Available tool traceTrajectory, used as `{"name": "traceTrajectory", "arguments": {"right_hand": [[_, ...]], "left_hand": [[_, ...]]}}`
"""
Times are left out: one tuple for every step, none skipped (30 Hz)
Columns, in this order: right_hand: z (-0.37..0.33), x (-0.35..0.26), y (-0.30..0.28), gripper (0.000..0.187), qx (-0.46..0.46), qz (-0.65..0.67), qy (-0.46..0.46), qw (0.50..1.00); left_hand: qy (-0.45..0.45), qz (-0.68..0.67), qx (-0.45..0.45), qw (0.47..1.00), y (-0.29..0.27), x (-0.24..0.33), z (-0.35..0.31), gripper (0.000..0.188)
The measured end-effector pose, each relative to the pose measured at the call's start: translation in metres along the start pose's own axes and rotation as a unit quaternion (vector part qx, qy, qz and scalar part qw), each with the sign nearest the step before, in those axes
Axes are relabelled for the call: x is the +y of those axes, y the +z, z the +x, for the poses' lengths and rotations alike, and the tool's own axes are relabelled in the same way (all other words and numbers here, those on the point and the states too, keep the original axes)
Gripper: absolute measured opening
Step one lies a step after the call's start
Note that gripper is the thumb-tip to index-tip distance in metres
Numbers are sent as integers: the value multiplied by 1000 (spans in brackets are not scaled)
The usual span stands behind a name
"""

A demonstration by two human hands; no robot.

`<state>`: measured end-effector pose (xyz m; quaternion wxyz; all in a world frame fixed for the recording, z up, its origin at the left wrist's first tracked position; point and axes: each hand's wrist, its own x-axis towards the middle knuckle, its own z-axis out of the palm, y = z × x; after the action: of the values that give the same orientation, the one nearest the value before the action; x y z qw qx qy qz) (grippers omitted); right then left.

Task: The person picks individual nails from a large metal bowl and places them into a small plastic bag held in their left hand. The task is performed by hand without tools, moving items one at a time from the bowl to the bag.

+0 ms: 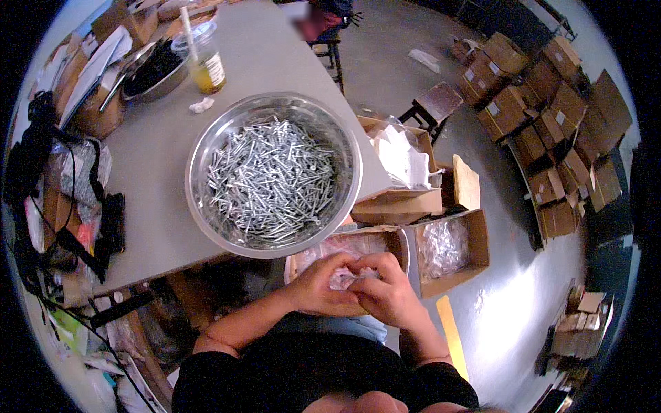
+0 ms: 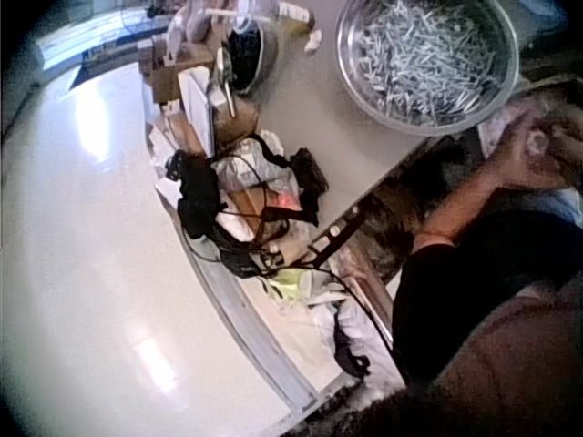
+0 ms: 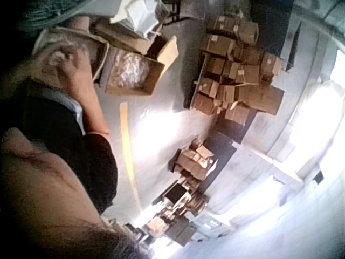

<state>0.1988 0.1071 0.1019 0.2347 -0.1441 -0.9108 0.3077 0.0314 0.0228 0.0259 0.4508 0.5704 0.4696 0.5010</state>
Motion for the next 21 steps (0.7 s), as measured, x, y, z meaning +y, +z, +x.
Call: {"name": "traceTrajectory", "arguments": {"right_hand": [[-4, 6, 2, 18, 2, 2, 9, 1000], [-8, 13, 4, 17, 3, 3, 17, 1000], [-12, 17, 4, 17, 8, 5, 29, 1000], [-10, 17, 5, 15, 31, 3, 27, 999], [-11, 15, 6, 15, 32, 1, 51, 998], [-11, 14, 8, 14, 30, 0, 72, 997], [-12, 14, 9, 14, 29, 0, 93, 995], [-13, 16, 9, 14, 31, -8, 90, 995], [-14, 18, 10, 13, 33, -14, 87, 996], [-15, 21, 10, 13, 34, -20, 84, 996], [-16, 23, 9, 13, 29, -12, 80, 996], [-17, 26, 9, 13, 21, -2, 77, 997], [-18, 28, 8, 13, 14, 9, 74, 997], [-18, 27, 7, 13, 21, 14, 73, 997], [-17, 26, 4, 13, 26, 19, 71, 997], [-17, 25, 2, 13, 33, 23, 69, 997], [-21, 29, 1, 13, 34, 15, 92, 995], [-28, 36, -2, 13, 35, 6, 115, 993], [-34, 43, -7, 13, 34, -1, 134, 990], [-41, 49, -19, 12, 37, -35, 163, 985], [-46, 51, -30, 11, 93, -25, 212, 973]], "left_hand": [[43, 34, 73, 996, 0, 1, 1, 41], [60, 60, 85, 993, -4, -7, 1, 30], [79, 91, 76, 990, -7, -6, 2, 27], [99, 122, 68, 985, -9, -4, 2, 24], [120, 152, 60, 979, -9, -1, 4, 22], [142, 172, 74, 972, -7, 3, 7, 20], [143, 180, 79, 970, -6, 3, 8, 20], [144, 189, 84, 968, -4, 3, 9, 19], [144, 198, 90, 965, -3, 3, 9, 19], [149, 194, 86, 966, -3, 2, 9, 19], [153, 190, 83, 966, -3, 1, 9, 18], [155, 184, 82, 967, -2, -1, 8, 18], [160, 182, 82, 967, -1, 0, 8, 17], [166, 179, 81, 966, 1, 0, 9, 17], [172, 177, 83, 966, 3, 0, 11, 16], [169, 184, 87, 964, 5, 0, 14, 16], [166, 192, 91, 963, 8, 1, 18, 17], [164, 198, 94, 962, 10, 0, 22, 17], [140, 205, 95, 964, 11, -2, 23, 17], [116, 211, 96, 966, 12, -6, 24, 18], [94, 215, 95, 967, 13, -9, 25, 19]]}}
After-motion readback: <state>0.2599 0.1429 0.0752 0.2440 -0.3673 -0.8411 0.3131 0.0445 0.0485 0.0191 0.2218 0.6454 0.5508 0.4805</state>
